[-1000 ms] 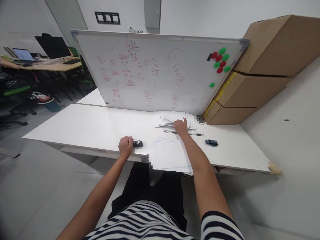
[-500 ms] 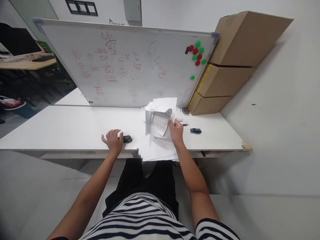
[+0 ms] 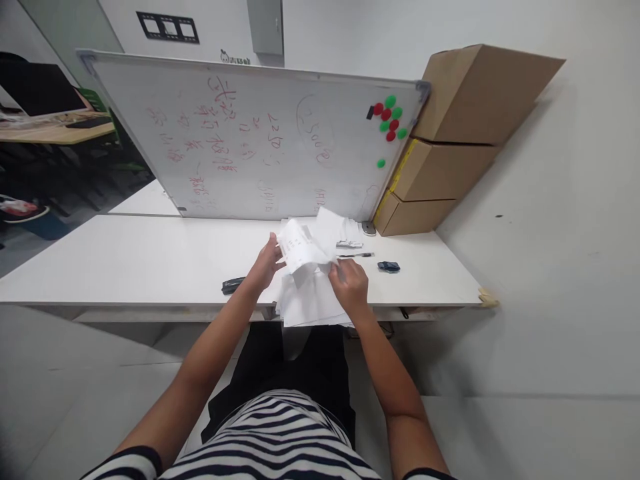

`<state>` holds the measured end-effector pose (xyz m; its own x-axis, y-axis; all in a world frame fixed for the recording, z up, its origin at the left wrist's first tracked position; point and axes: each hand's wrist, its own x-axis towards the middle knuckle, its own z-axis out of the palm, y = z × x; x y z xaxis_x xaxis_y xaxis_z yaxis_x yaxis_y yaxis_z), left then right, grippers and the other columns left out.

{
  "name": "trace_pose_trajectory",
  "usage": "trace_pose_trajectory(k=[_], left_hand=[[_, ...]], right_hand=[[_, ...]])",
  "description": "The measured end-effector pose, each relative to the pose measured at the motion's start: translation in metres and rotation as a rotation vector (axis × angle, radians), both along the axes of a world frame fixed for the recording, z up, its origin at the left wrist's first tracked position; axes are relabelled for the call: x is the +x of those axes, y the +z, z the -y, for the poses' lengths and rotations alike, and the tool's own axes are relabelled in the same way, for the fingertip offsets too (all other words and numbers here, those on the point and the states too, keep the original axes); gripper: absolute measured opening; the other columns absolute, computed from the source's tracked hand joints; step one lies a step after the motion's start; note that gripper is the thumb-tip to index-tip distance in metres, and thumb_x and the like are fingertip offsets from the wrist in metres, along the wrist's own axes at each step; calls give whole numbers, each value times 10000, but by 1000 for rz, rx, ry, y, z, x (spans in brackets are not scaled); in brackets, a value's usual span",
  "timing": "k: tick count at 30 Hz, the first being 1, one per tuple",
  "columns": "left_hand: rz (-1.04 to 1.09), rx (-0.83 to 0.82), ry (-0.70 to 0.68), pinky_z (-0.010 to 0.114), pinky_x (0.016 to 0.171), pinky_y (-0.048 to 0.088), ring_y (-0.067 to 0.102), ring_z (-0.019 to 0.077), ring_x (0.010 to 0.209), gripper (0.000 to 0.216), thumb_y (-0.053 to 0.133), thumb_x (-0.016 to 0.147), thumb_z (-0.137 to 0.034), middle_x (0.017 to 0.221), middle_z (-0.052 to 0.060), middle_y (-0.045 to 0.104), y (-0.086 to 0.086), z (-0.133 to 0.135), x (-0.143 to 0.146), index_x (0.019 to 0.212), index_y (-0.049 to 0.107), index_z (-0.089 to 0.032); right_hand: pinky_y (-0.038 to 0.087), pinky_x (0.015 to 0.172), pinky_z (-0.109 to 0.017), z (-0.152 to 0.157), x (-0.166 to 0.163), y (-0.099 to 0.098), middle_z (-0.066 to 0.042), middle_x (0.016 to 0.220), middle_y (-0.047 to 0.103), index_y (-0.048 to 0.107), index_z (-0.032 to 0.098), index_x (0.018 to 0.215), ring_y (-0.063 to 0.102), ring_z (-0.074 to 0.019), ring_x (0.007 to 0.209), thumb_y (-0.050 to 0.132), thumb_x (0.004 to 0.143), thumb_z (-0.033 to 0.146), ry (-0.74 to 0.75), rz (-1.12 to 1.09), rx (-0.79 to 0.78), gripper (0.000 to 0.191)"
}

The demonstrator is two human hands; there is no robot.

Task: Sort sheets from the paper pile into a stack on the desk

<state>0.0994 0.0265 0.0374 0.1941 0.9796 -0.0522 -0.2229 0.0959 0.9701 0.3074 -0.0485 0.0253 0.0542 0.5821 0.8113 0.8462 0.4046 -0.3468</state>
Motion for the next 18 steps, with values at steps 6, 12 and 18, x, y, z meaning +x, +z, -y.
trace_pose_trajectory(k=[6, 12, 18], left_hand=[[17, -106, 48, 310, 685, 500, 634, 186, 773, 480, 695, 692, -570, 820, 62, 678, -9, 1, -9, 926, 634, -155], [-176, 100, 177, 261, 585, 438, 556, 149, 658, 370, 648, 746, -525, 724, 26, 641, 3, 10, -29, 820, 666, -163], [-394, 346, -161, 233, 565, 381, 522, 139, 646, 341, 647, 762, -502, 699, 15, 606, 59, -18, -16, 710, 662, -165]], right_hand=[[457, 805, -319, 16, 0, -22, -67, 871, 710, 652, 190, 963, 639, -179, 841, 492, 882, 158, 52, 291, 43, 181], [463, 905, -349, 42, 18, -56, -94, 1025, 721, 668, 185, 1065, 656, -204, 988, 445, 927, 209, -81, 142, -43, 263], [504, 679, -334, 107, 40, -95, -118, 773, 712, 700, 126, 875, 663, -245, 735, 492, 896, 527, -676, -557, -152, 452]])
